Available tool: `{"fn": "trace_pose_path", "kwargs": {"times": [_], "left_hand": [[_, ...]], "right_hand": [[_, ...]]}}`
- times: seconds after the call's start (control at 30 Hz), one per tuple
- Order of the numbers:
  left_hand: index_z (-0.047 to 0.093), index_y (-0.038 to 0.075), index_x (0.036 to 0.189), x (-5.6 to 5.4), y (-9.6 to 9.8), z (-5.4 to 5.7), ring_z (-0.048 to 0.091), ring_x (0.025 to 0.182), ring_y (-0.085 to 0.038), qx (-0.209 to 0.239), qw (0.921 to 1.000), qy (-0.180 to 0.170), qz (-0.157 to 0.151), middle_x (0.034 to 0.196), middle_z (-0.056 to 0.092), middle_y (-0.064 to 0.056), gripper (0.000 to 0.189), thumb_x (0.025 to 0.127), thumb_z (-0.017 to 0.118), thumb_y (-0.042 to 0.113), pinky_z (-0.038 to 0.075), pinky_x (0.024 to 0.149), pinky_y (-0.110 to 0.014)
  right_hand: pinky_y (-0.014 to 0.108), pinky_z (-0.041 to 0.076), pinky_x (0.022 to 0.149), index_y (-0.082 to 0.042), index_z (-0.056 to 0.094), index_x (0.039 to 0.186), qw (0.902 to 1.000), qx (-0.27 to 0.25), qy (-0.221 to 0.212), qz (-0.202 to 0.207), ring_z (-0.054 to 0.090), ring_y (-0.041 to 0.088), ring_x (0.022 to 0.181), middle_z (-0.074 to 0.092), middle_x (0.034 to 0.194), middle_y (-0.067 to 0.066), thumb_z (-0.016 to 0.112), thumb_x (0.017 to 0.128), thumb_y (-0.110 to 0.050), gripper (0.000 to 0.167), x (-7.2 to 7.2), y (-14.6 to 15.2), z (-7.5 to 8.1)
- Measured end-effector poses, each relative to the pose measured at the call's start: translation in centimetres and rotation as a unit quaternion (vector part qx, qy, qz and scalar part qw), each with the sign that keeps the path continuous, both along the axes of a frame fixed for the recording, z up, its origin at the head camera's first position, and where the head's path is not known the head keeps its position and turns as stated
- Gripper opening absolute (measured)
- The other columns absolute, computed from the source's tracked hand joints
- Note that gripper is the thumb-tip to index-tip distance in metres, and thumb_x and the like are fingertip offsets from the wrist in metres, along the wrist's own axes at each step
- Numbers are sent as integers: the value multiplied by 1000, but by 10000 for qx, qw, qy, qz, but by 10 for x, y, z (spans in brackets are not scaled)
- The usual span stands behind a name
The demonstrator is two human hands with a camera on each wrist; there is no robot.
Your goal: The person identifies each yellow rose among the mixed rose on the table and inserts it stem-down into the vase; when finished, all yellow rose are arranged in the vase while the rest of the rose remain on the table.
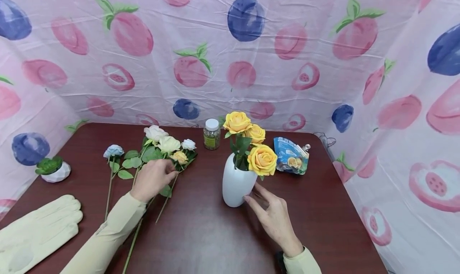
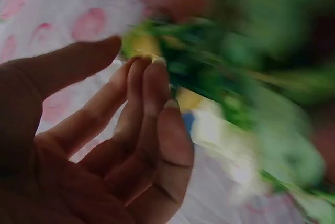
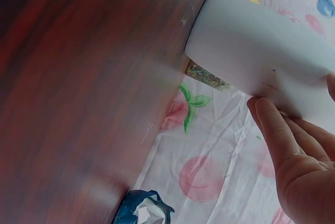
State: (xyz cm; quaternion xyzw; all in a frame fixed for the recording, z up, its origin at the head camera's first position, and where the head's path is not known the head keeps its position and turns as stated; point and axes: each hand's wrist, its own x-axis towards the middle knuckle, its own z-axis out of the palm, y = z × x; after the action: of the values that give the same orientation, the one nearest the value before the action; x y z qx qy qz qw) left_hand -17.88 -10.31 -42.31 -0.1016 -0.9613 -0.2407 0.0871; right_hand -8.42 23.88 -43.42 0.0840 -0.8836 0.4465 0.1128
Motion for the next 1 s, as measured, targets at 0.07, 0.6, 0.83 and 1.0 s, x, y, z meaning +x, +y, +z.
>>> {"fn": "trace_pose_path", "kwargs": {"times": [0.07,0.6,0.83,1.0], "left_hand": [[72,15,74,6,-13,-7,64,59,-21,-79,9999,-110,58,70,70,0,17,86,83,19,49,47,-36],[77,12,77,19,-36,-7,64,65,-18,-58,9960,-884,-119,74,71,-1,13,88,81,18,52,54,-36],[80,8,84,22,-43,-1,65,66,-14,164,9885,-1426,-475,80,76,-2,6,89,78,9,56,60,-33],[81,9,87,19,-48,0,66,67,-11,552,9855,-1508,-540,80,76,-2,7,90,75,9,55,61,-31]], "right_hand": [[35,64,78,-9,67,135,10000,17,21,14,77,19,97,74,123,11,78,94,-28,47,-1,0,1],[36,64,78,-7,67,135,9998,156,95,-49,77,18,96,76,119,11,78,94,-29,48,-3,0,0],[30,64,77,-7,67,134,9997,187,119,-57,77,17,95,76,118,9,78,93,-28,47,-2,1,-2],[32,64,77,-8,68,134,9998,146,69,-67,77,17,95,76,117,9,77,94,-28,46,-1,0,-3]]}}
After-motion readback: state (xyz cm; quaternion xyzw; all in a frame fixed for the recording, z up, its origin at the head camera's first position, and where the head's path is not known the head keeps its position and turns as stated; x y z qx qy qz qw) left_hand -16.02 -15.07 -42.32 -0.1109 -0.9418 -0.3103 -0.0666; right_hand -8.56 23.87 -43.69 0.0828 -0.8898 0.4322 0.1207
